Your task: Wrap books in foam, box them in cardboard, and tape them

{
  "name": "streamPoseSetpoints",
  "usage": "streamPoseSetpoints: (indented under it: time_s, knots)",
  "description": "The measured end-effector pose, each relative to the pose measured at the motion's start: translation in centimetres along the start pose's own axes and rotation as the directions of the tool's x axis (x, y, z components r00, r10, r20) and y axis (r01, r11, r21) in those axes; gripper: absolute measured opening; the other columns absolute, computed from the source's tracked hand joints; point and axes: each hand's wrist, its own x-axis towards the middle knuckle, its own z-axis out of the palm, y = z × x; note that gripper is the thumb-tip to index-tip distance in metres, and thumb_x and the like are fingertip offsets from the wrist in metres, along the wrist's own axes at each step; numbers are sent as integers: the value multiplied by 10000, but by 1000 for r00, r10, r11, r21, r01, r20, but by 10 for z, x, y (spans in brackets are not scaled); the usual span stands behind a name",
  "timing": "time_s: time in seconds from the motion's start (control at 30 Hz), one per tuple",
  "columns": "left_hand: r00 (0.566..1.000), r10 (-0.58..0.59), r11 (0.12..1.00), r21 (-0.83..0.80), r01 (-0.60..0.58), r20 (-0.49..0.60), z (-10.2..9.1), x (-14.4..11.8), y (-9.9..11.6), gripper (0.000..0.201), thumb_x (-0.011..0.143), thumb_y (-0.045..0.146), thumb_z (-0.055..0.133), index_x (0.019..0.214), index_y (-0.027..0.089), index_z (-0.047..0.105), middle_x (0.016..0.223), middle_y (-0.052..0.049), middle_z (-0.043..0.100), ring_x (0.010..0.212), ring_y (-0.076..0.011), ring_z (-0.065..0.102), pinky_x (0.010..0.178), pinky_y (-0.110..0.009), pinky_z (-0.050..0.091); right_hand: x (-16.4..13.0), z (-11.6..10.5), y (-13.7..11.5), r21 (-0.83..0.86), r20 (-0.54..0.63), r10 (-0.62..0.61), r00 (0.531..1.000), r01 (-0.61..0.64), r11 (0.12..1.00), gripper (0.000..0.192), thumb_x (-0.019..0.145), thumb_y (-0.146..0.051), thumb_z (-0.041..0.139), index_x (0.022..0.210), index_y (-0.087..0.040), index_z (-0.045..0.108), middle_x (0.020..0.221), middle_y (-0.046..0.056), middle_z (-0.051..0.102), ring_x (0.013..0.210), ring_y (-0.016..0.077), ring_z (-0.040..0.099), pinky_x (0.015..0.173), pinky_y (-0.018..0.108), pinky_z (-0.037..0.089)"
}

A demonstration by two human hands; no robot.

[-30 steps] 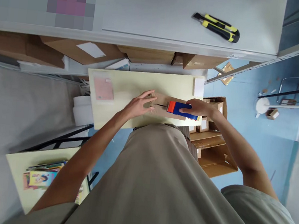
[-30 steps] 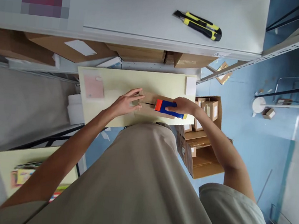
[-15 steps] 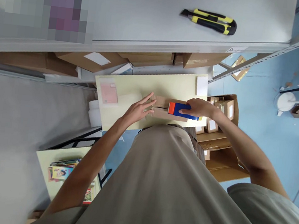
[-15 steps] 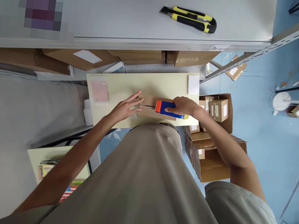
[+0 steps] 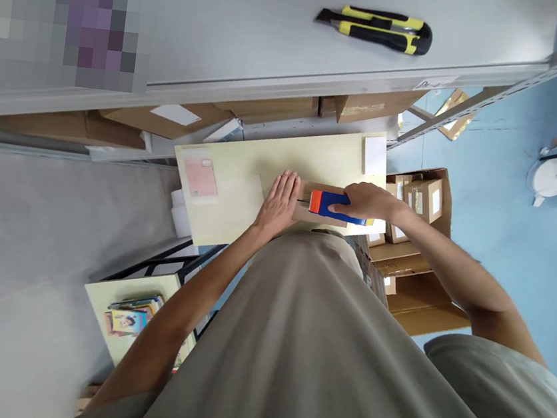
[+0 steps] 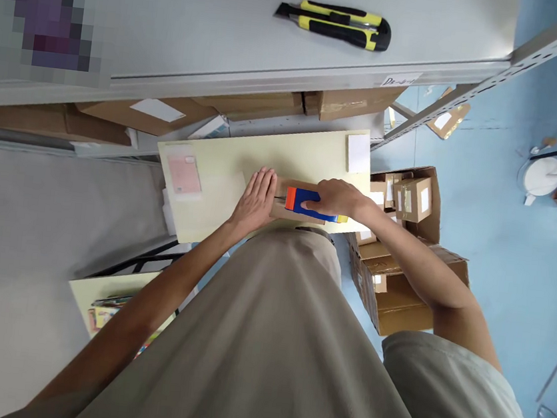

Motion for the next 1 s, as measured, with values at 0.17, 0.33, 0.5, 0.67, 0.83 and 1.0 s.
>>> streamPoseSetpoints:
  time_s: [0.17, 0.33, 0.5, 0.67, 0.83, 1.0]
  knots:
    - [1000, -29, 997, -65, 30, 2, -9, 0, 2, 1169, 968, 555, 840, 1825, 24, 249, 1896, -343, 205, 1804, -518, 65, 1460, -755, 70, -36, -16, 57, -20, 35, 41, 999, -40, 999, 676, 986, -849, 675, 993, -191, 831, 782, 146, 752, 842, 336, 733, 749, 410, 470]
    - [998, -56, 992, -111, 57, 14, -13, 5, 6, 1353, 828, 775, 914, 1830, 103, 302, 1897, -320, 230, 1798, -552, 65, 1440, -801, 78, -66, -17, 122, -16, 81, 124, 989, -123, 992, 641, 971, -833, 710, 926, -202, 811, 756, 122, 739, 768, 303, 701, 732, 409, 454]
    - [998, -68, 990, -123, 69, 18, -13, 5, 7, 1404, 798, 870, 878, 1819, 86, 317, 1898, -330, 213, 1792, -575, 60, 1438, -801, 73, -44, 7, 127, -79, 51, 168, 984, -164, 983, 608, 1019, -764, 699, 963, -172, 825, 809, 162, 752, 845, 334, 730, 759, 416, 467]
    - [997, -79, 993, -89, 80, 19, -12, 4, 9, 1395, 800, 858, 885, 1823, 98, 318, 1900, -318, 220, 1794, -566, 67, 1443, -788, 76, -18, 30, 97, -86, -13, 195, 981, -196, 977, 527, 1080, -605, 697, 1187, -105, 822, 991, 241, 796, 1001, 396, 774, 831, 429, 494]
    - [997, -80, 993, -81, 81, 16, -11, 4, 7, 1379, 813, 853, 879, 1829, 111, 314, 1899, -317, 229, 1800, -544, 71, 1444, -778, 78, -6, 57, 65, -122, -165, 226, 960, -247, 961, 441, 1124, -393, 632, 1351, -34, 749, 1170, 319, 801, 1101, 434, 792, 825, 429, 503]
    - [998, -56, 995, -86, 54, -27, -5, -5, 8, 1360, 833, 816, 885, 1843, 132, 283, 1910, -314, 193, 1806, -522, 54, 1442, -766, 84, -14, 68, 61, -100, -280, 306, 910, -345, 933, 468, 1169, -410, 514, 1358, -14, 675, 1134, 339, 805, 1085, 436, 808, 774, 416, 507]
